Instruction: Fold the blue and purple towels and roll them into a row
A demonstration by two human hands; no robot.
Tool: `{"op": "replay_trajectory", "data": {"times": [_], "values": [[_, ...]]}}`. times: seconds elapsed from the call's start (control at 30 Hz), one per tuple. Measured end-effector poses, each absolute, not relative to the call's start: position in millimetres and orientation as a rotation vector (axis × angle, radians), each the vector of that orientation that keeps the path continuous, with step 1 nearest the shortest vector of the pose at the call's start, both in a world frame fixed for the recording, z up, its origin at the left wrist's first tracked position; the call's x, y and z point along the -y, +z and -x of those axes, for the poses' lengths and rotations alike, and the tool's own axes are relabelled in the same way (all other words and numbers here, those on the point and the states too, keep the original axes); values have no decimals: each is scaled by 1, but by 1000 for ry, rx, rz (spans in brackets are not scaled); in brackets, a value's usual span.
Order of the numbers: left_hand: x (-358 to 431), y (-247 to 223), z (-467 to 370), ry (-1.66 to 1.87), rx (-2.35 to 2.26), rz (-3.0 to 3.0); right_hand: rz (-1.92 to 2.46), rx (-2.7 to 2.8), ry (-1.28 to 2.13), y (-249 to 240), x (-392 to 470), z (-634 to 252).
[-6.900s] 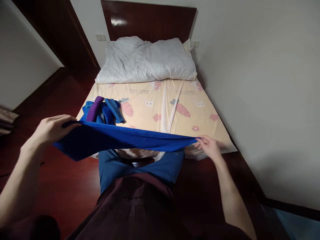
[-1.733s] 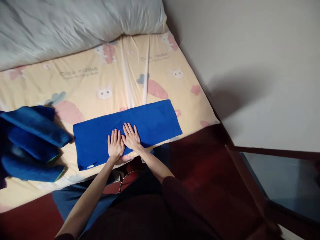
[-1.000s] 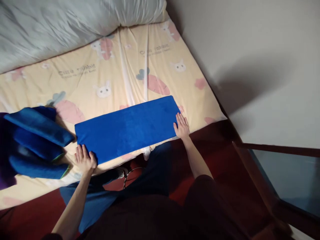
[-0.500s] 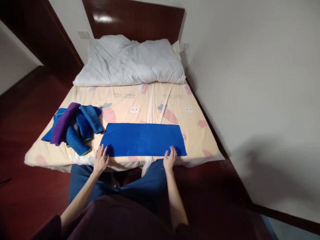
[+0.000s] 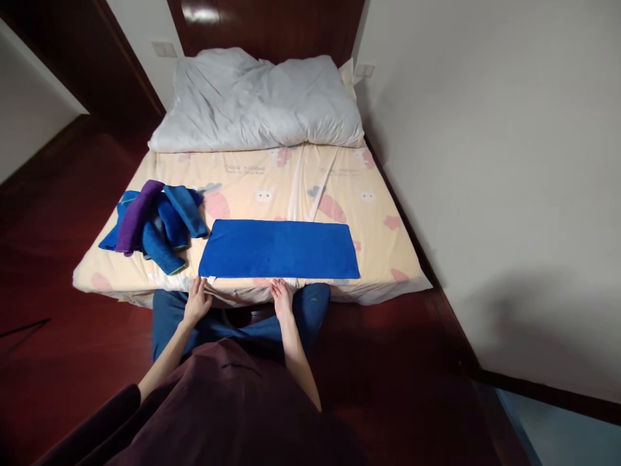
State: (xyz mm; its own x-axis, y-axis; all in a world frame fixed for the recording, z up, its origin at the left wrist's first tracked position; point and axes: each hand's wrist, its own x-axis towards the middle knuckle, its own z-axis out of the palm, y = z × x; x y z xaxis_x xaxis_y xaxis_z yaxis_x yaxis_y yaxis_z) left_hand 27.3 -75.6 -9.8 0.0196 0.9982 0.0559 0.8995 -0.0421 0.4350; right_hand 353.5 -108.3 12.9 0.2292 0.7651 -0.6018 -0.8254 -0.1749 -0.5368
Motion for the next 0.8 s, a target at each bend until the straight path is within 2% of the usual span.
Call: {"op": "replay_trajectory", "data": {"times": [0.2,0.4,0.57,0.73,0.8], "values": [[81,-4,-32,481,-1988,-1977,1013,-182,1406,11,91,-349],[63,36,-49,481,-2027,-1967,1024,-260,1362,8,72,-342],[-19,80,-117,375,-1719,-2072,1026,-250,1370,6,70,-341],[-132,117,-222,-144,-1427,-2239,1057,-255,1388,2,74,-344],[-168,124,-258,-215,-1423,-2232,1054,-225,1400,0,76,-345]]}}
